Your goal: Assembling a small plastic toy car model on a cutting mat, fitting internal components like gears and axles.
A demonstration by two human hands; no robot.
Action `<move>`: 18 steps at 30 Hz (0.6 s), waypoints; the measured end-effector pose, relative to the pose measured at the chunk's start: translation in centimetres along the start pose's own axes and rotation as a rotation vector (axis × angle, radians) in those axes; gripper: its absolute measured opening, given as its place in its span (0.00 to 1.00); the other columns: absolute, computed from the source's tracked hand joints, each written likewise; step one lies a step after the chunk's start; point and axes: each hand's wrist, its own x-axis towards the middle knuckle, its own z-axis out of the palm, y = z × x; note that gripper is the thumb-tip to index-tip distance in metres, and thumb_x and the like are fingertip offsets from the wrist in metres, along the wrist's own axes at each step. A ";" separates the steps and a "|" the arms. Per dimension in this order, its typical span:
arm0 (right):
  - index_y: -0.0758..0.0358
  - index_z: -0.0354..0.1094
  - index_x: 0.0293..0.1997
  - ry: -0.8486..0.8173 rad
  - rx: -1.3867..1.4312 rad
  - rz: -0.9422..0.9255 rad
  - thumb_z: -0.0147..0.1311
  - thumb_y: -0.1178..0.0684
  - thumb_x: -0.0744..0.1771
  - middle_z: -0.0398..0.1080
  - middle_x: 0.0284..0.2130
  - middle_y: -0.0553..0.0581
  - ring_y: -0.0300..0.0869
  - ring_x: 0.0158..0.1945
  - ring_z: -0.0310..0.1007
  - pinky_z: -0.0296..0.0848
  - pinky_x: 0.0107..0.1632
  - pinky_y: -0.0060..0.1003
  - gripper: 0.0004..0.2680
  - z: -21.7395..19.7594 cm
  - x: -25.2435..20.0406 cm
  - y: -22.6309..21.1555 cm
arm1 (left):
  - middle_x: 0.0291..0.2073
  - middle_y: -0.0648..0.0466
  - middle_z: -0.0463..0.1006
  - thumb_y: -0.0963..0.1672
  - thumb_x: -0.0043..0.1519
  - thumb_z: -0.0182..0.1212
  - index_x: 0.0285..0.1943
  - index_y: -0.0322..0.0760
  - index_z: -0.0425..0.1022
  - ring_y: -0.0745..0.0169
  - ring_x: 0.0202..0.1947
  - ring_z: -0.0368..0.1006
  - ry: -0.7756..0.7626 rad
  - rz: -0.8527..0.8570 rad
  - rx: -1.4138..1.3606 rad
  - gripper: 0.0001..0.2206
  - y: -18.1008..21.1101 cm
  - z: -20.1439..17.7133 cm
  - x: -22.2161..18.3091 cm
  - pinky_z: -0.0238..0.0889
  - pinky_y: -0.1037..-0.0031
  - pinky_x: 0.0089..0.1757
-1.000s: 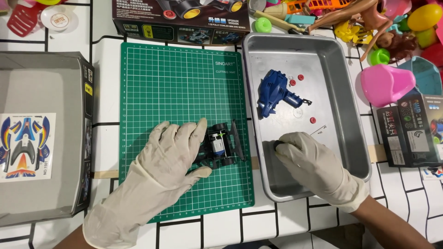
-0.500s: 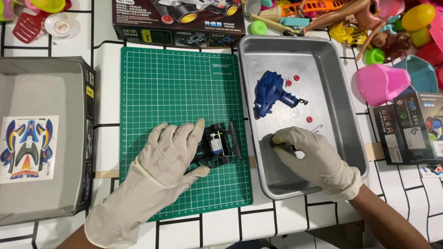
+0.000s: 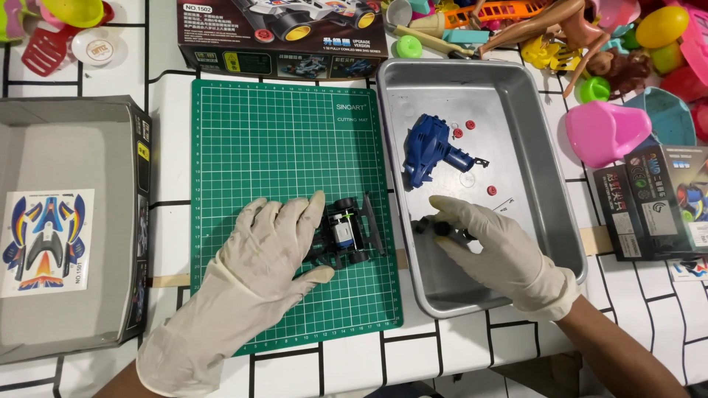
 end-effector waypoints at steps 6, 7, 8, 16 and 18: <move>0.60 0.72 0.53 0.101 -0.153 -0.157 0.63 0.59 0.64 0.77 0.48 0.55 0.45 0.49 0.80 0.78 0.57 0.40 0.12 -2.3 0.2 -0.4 | 0.53 0.54 0.69 0.64 0.63 0.48 0.76 0.34 0.57 0.58 0.43 0.67 0.001 0.010 0.005 0.42 -0.1 -0.5 0.0 0.61 0.59 0.57; 0.60 0.72 0.53 0.102 -0.153 -0.155 0.63 0.59 0.64 0.77 0.48 0.55 0.45 0.49 0.80 0.78 0.57 0.40 0.12 -2.1 0.5 -0.6 | 0.53 0.54 0.69 0.64 0.63 0.48 0.76 0.34 0.57 0.58 0.43 0.67 0.001 0.012 0.005 0.42 -0.1 -0.5 0.1 0.61 0.59 0.57; 0.59 0.73 0.52 0.146 -0.124 -0.205 0.64 0.58 0.65 0.77 0.46 0.53 0.42 0.47 0.80 0.79 0.53 0.35 0.11 -1.9 0.8 -0.7 | 0.53 0.54 0.69 0.63 0.63 0.48 0.77 0.33 0.56 0.58 0.43 0.67 -0.003 0.013 -0.008 0.41 -0.1 -0.6 0.1 0.61 0.60 0.57; 0.61 0.73 0.47 0.085 -0.040 -0.281 0.62 0.59 0.66 0.79 0.43 0.55 0.45 0.48 0.81 0.80 0.54 0.37 0.07 0.6 3.6 0.0 | 0.55 0.54 0.68 0.64 0.61 0.51 0.77 0.35 0.55 0.58 0.46 0.66 0.005 0.001 -0.002 0.43 0.0 0.4 -0.1 0.58 0.59 0.59; 0.60 0.68 0.48 0.030 -0.008 -0.300 0.59 0.64 0.65 0.75 0.44 0.55 0.46 0.47 0.78 0.81 0.46 0.38 0.09 1.4 3.5 0.8 | 0.55 0.54 0.67 0.63 0.63 0.49 0.77 0.35 0.55 0.58 0.46 0.66 0.002 0.000 -0.019 0.41 0.0 0.2 -0.2 0.57 0.59 0.60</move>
